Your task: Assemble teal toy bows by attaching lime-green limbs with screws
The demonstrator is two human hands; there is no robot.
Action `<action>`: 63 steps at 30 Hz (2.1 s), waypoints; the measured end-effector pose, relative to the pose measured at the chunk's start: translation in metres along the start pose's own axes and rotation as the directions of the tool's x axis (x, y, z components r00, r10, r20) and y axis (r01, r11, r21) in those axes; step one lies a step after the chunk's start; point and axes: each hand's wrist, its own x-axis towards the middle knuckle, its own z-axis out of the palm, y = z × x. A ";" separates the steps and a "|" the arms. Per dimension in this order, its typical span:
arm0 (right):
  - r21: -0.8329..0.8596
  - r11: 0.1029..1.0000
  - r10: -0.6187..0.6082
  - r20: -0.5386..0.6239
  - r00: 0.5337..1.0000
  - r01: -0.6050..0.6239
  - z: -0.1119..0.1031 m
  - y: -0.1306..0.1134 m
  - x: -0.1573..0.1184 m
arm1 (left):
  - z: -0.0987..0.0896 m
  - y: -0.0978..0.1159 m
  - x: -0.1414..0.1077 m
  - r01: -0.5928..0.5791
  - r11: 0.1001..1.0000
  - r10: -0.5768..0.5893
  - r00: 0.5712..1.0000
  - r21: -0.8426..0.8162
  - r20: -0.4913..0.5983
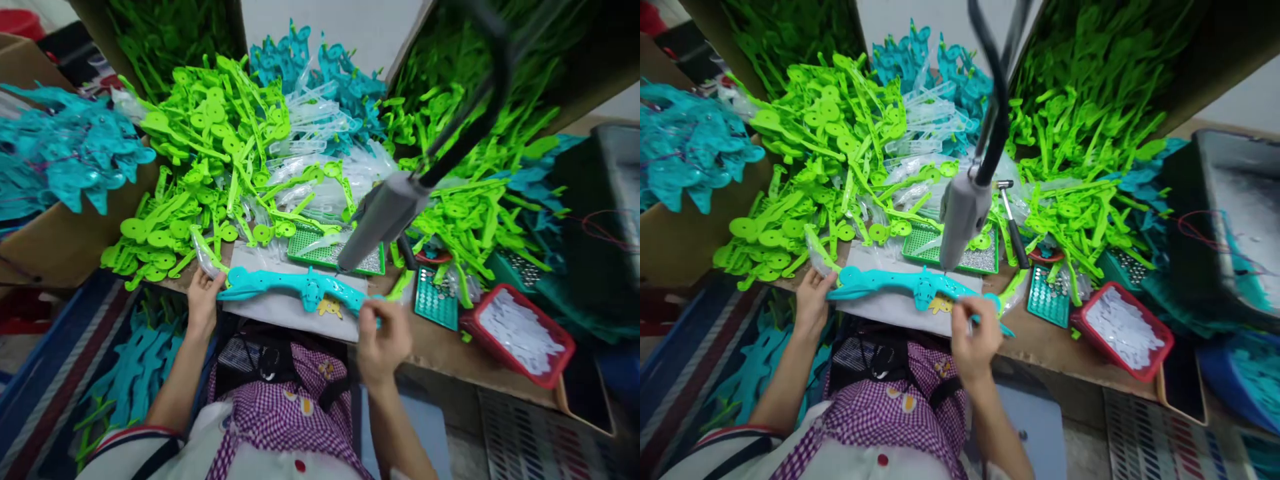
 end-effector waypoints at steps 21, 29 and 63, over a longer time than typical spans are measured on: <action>0.141 0.005 0.261 0.955 0.138 -0.990 0.136 -0.009 -0.072 | -0.004 0.050 -0.044 0.339 0.846 -0.329 0.939 -0.412 0.098; 0.215 -0.015 0.357 0.913 0.196 -0.976 0.139 -0.013 -0.078 | -0.003 0.048 -0.047 0.318 0.860 -0.318 0.946 -0.398 0.067; 0.161 0.884 0.468 -0.315 0.826 -0.439 -0.045 0.061 -0.035 | -0.044 0.031 -0.007 0.208 0.977 -0.190 0.946 -0.040 0.264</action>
